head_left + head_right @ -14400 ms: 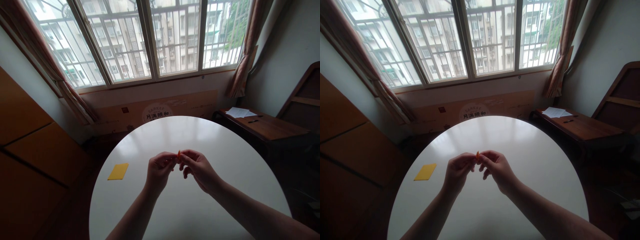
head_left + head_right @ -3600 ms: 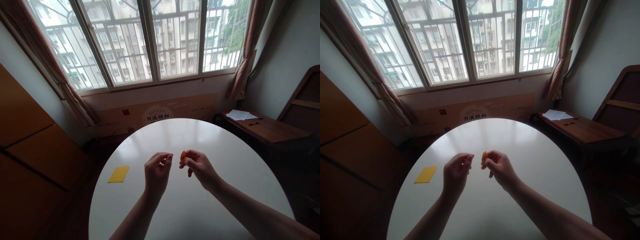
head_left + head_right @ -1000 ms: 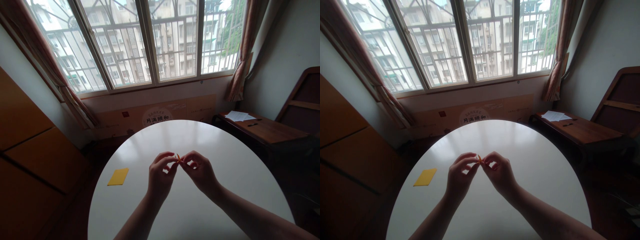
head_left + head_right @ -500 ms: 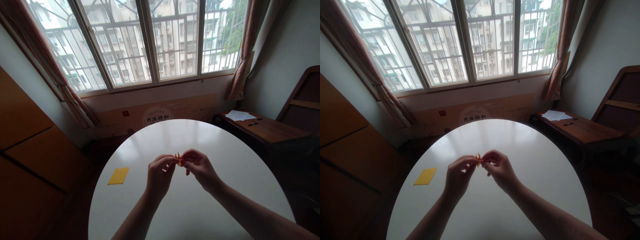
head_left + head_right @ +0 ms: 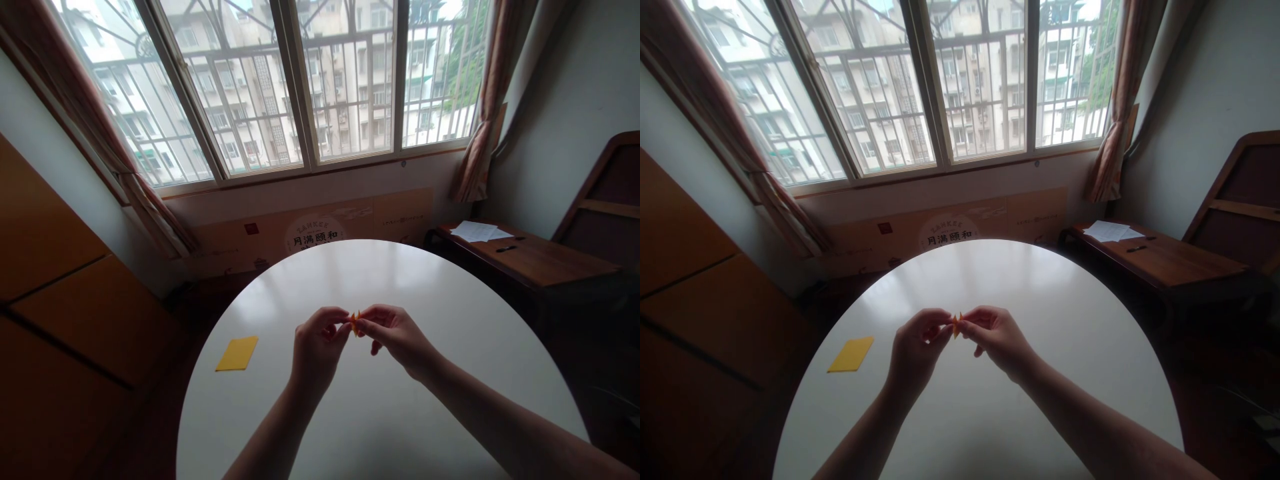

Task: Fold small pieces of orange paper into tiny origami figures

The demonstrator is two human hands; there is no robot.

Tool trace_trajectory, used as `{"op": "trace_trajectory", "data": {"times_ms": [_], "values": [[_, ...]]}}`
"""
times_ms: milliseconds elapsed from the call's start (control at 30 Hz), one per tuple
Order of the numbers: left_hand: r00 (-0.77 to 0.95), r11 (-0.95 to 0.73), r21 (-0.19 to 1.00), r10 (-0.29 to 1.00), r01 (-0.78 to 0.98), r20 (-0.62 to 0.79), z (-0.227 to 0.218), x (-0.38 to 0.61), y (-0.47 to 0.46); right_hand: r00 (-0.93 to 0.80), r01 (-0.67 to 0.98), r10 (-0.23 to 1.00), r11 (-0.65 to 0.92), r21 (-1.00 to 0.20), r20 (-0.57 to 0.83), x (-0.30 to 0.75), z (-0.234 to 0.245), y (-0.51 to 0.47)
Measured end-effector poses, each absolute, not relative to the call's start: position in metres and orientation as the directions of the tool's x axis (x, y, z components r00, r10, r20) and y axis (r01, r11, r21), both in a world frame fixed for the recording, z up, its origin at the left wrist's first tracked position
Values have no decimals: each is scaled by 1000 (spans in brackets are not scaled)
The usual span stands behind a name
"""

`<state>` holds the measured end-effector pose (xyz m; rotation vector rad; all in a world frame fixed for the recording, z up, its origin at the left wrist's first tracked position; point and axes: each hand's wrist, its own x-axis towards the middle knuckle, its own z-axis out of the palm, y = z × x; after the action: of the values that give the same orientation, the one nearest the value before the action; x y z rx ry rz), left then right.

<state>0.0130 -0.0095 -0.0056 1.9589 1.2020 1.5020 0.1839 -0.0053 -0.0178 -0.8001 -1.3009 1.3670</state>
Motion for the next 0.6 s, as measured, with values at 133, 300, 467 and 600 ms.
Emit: {"op": "trace_trajectory", "data": {"times_ms": [133, 300, 467, 600], "values": [[32, -489, 811, 862, 321, 507, -8, 13, -8, -244, -211, 951, 140, -967, 191, 186, -18, -3], [29, -388, 904, 921, 180, 389, -4, 14, -7, -251, -182, 947, 155, -971, 199, 187, -20, -3], [54, -202, 979, 978, 18, 201, 1, 14, -5, -227, -243, 964, 80, -967, 137, 185, -19, -4], [60, -145, 989, 988, 44, 142, 1, 12, -4, -171, -243, 979, 66, -968, 110, 185, -19, -4]]}}
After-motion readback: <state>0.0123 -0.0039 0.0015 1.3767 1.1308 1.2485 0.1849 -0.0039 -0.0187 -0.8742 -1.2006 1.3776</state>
